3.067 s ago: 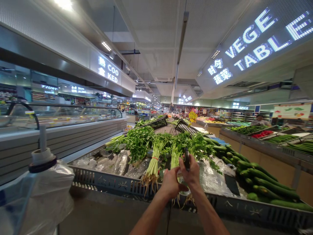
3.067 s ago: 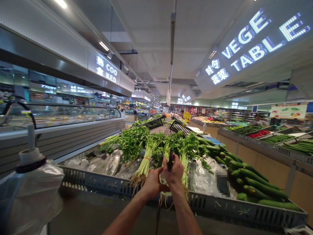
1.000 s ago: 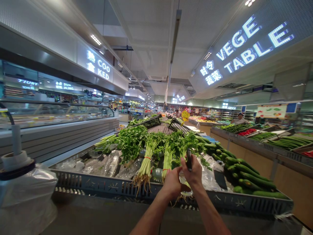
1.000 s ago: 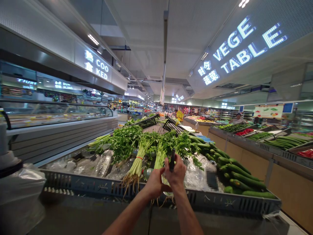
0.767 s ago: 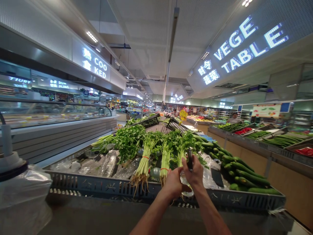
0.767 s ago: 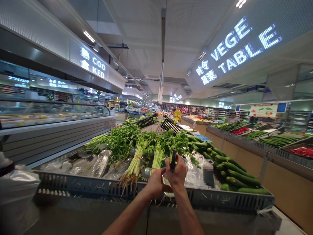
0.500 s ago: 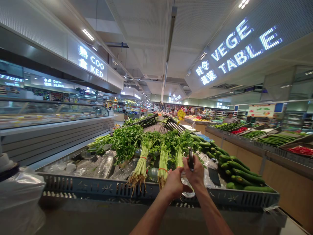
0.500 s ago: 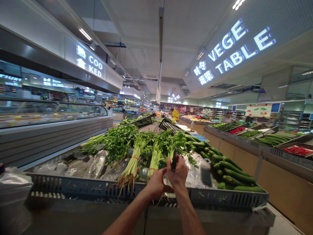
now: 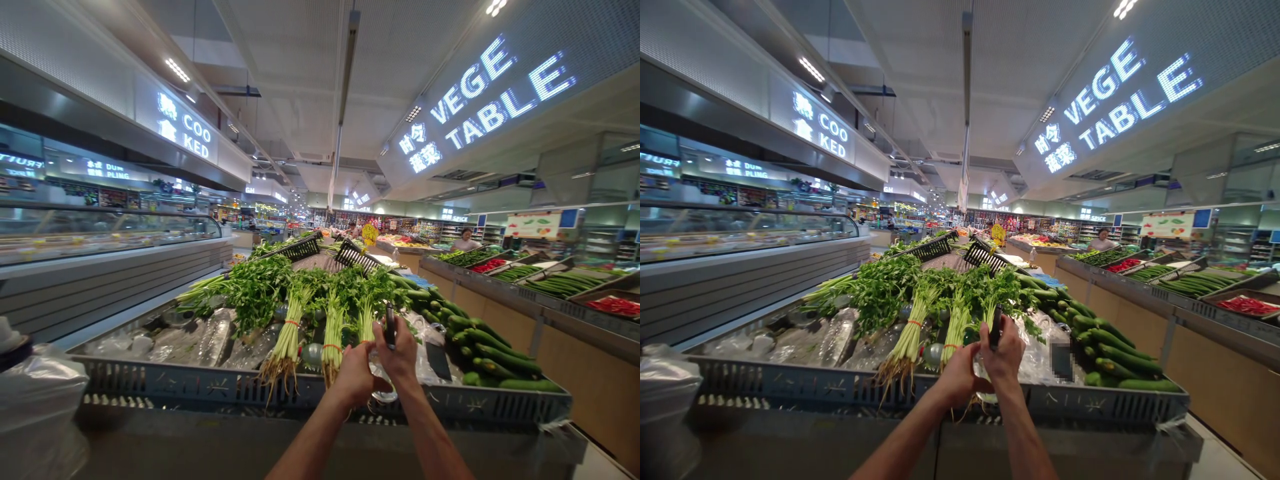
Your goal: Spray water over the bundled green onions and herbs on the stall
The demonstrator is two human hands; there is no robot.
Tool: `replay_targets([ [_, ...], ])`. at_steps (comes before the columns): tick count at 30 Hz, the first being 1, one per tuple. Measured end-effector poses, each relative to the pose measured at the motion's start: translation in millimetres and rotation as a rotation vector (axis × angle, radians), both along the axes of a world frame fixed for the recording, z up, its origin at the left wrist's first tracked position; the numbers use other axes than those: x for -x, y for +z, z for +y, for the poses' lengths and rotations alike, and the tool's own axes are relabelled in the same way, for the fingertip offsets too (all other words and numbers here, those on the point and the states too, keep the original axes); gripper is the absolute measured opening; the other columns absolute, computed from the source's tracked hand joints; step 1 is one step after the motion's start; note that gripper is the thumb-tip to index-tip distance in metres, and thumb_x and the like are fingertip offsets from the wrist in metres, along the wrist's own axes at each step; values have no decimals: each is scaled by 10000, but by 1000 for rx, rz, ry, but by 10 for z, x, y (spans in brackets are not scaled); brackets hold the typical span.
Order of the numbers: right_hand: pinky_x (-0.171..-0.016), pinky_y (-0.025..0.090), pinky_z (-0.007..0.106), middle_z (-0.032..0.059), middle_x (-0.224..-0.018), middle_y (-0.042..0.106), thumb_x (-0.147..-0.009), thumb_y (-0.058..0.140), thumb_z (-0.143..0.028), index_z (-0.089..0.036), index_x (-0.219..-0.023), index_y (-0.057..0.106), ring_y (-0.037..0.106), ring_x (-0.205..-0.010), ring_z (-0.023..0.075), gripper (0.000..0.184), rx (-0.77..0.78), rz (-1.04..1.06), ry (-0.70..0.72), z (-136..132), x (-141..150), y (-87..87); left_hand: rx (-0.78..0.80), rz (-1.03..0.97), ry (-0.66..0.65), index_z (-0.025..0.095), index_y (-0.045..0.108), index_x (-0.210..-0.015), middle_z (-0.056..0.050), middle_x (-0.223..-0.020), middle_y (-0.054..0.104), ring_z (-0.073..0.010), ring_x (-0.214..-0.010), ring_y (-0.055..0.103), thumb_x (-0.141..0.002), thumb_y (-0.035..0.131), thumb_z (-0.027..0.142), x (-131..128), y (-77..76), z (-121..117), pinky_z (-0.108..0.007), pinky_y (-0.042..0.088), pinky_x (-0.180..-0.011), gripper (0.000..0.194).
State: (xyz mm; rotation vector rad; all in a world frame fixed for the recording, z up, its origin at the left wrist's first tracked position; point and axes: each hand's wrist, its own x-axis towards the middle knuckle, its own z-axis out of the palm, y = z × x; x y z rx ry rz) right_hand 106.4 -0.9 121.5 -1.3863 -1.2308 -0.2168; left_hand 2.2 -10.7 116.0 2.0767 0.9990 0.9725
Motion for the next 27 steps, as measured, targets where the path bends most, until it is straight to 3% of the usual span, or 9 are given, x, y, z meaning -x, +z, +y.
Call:
replay_targets([
  [12,-634,377,286,40,-738,590,-663,454,-487,-177,-836,512,531,-649,166,360,-7,5,1,19,0,-5,-20,6,-2,204,542,-1019,-39,-997,609,-242,-943,524,-452,724,227,-4,-18,32,-381,322,-917,595],
  [19,-589,364,263,7,-620,566,-679,433,-497,-194,-717,494,510,-580,148,311,30,-11,-11,39,-34,-16,-37,20,-16,223,550,-998,-34,-977,615,-235,-938,530,-433,732,215,-14,-30,36,-378,306,-928,594],
  [27,-598,368,273,30,-700,584,-666,438,-514,-184,-801,509,520,-611,156,363,24,-10,7,47,17,3,-12,18,-18,215,538,-1023,-21,-969,619,-224,-914,538,-464,720,241,6,-37,61,-365,326,-914,587],
])
